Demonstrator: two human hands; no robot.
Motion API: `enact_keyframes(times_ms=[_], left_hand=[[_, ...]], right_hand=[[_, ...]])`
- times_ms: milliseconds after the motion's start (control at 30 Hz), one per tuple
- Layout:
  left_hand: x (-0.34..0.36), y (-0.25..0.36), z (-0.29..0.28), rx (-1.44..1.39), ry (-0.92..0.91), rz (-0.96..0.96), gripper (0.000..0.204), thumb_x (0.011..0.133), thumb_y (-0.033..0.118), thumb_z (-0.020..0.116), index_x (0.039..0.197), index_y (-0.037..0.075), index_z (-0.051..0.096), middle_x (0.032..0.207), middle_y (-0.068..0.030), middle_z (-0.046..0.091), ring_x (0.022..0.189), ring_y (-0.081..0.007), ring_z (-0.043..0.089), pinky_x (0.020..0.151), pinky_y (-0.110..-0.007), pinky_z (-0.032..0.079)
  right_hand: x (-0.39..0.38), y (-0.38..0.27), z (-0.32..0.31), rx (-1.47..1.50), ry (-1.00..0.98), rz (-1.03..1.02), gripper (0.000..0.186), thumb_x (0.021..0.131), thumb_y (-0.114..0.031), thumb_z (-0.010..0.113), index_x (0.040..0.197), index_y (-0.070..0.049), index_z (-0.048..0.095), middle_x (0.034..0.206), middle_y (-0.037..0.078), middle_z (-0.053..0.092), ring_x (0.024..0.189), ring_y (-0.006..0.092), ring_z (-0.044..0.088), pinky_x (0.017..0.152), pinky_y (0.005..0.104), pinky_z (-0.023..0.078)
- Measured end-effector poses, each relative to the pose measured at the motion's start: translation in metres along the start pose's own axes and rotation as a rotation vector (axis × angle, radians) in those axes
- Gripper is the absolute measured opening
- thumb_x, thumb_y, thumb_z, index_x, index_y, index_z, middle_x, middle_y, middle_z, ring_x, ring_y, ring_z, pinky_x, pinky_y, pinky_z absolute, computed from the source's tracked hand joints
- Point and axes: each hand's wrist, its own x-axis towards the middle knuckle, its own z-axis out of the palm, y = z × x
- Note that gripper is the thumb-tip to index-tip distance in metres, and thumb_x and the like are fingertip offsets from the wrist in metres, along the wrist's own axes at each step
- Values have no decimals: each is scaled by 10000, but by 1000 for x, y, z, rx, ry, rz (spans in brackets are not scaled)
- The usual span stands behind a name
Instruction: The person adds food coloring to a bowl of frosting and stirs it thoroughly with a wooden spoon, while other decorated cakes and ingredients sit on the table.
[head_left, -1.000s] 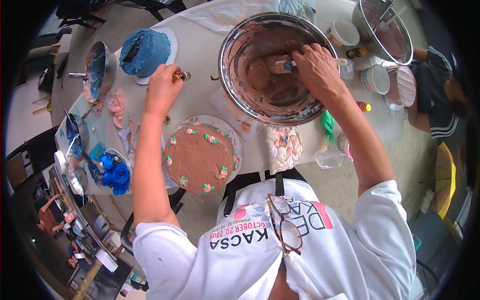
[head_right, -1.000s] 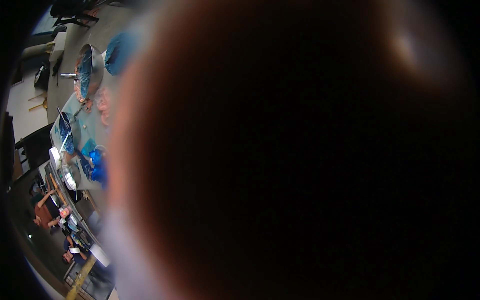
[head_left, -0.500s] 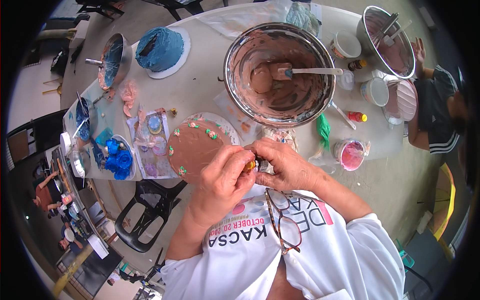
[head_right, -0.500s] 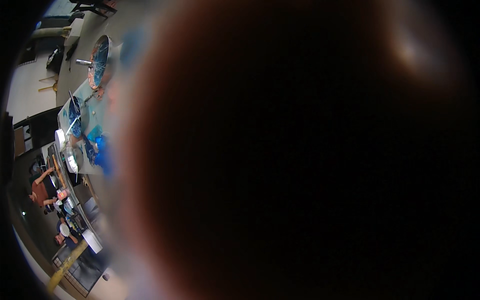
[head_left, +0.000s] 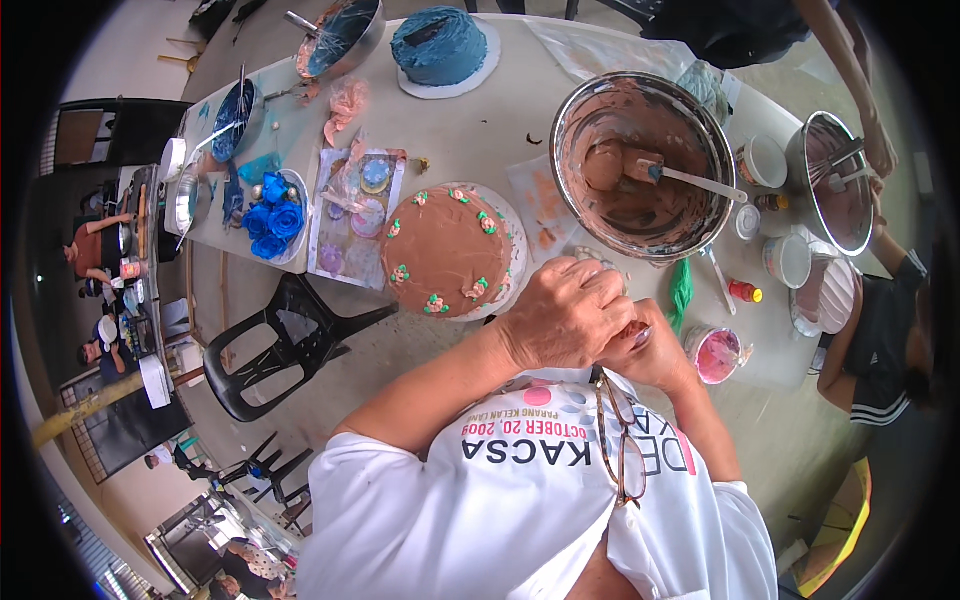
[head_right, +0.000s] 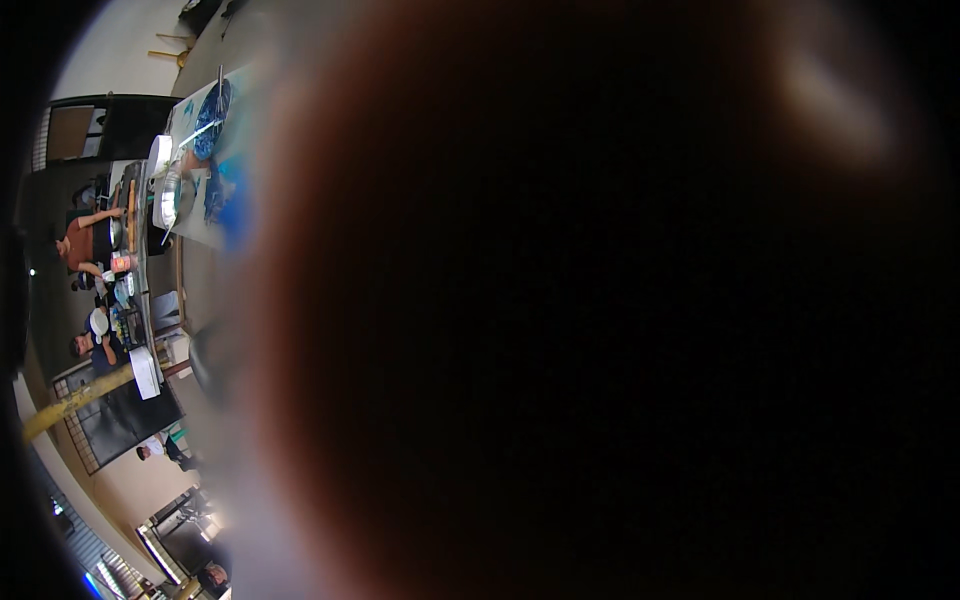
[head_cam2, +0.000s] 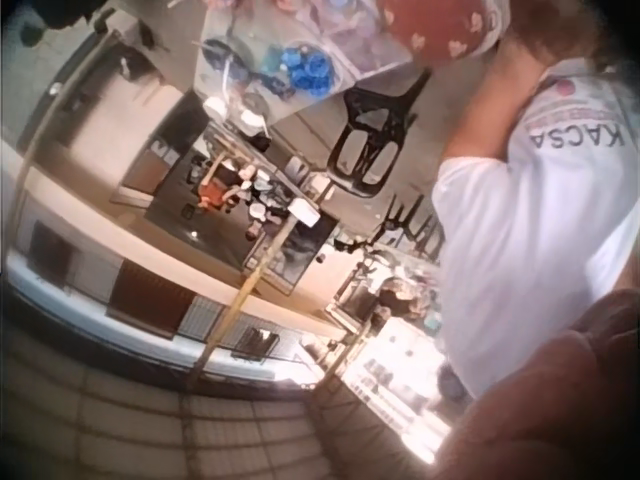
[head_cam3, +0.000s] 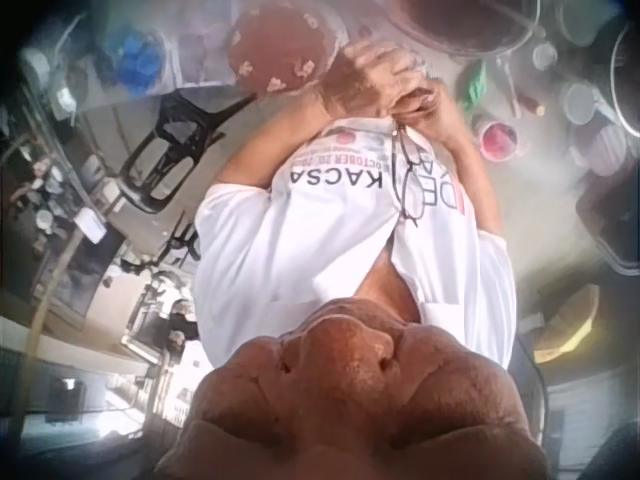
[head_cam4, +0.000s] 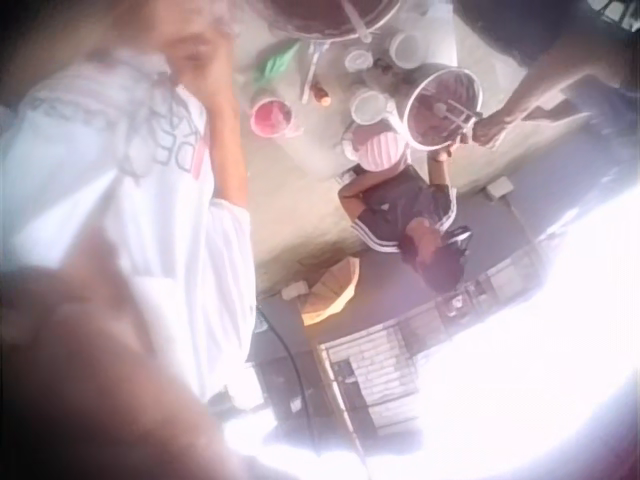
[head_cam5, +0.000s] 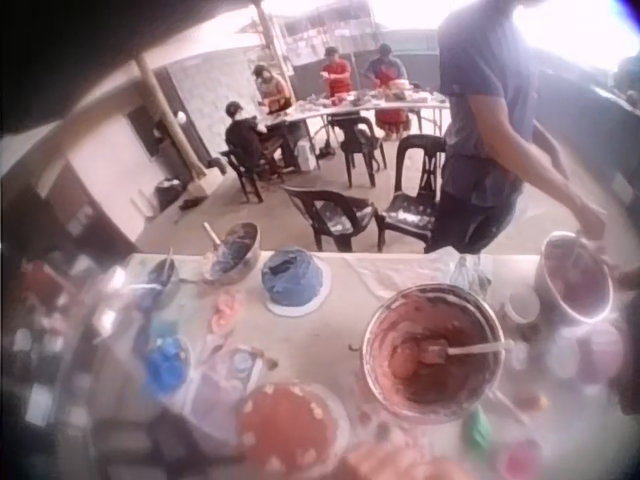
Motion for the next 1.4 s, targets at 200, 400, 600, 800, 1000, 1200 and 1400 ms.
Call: enact_keyframes(times_ms=[200,400,600,800,1000,1200,1400], left_hand=[[11,1,5,-153,-66,-339,421,821,469,641,696,68,617,707,-74,559,683,-269,621,617,-389,498],[44,7,-27,-333,-94,-494,433,852,382,652,937,-42,676,1082,-183,633,944,-332,648,806,-420,527],[39,-40,-30,-626,-124,-179,261,768,-25,642,1013,44,700,1109,-151,642,990,-305,643,843,-337,534],[82,-61,-43,-319,-72,-104,159,828,62,640,974,10,676,949,-149,631,902,-323,632,762,-384,519],[101,-81,-18,-424,118,-475,234,838,206,692,859,-26,666,674,-169,658,634,-331,654,625,-378,526],[100,-96,-5,-465,-138,-850,222,893,204,638,948,-3,697,738,-150,679,693,-286,673,709,-335,546],[81,-105,7,-512,39,-234,224,830,111,629,1032,52,706,995,-120,691,940,-288,653,860,-365,517]], right_hand=[[7,-10,-5,-216,149,59,231,683,23,748,860,-9,604,701,93,623,633,97,540,606,280,478],[24,-2,-13,-327,353,-112,370,704,-10,731,1027,-33,553,872,145,658,785,345,650,695,352,506],[35,-11,-34,-291,219,-124,463,819,-59,685,1218,-14,453,992,131,577,851,269,571,771,333,486],[58,-47,-70,-413,236,-207,447,807,-47,705,1219,-16,535,1037,111,607,926,231,592,844,319,470],[87,-52,-83,-755,403,-358,461,801,-61,668,1240,-19,534,1129,163,611,1006,352,616,854,384,498],[99,-22,-72,-747,402,-289,459,811,-12,628,1258,-38,529,1197,169,584,1033,345,612,855,385,511],[100,-15,-70,-477,409,-122,370,870,-40,638,1228,-29,546,962,89,661,821,129,602,782,287,499]])
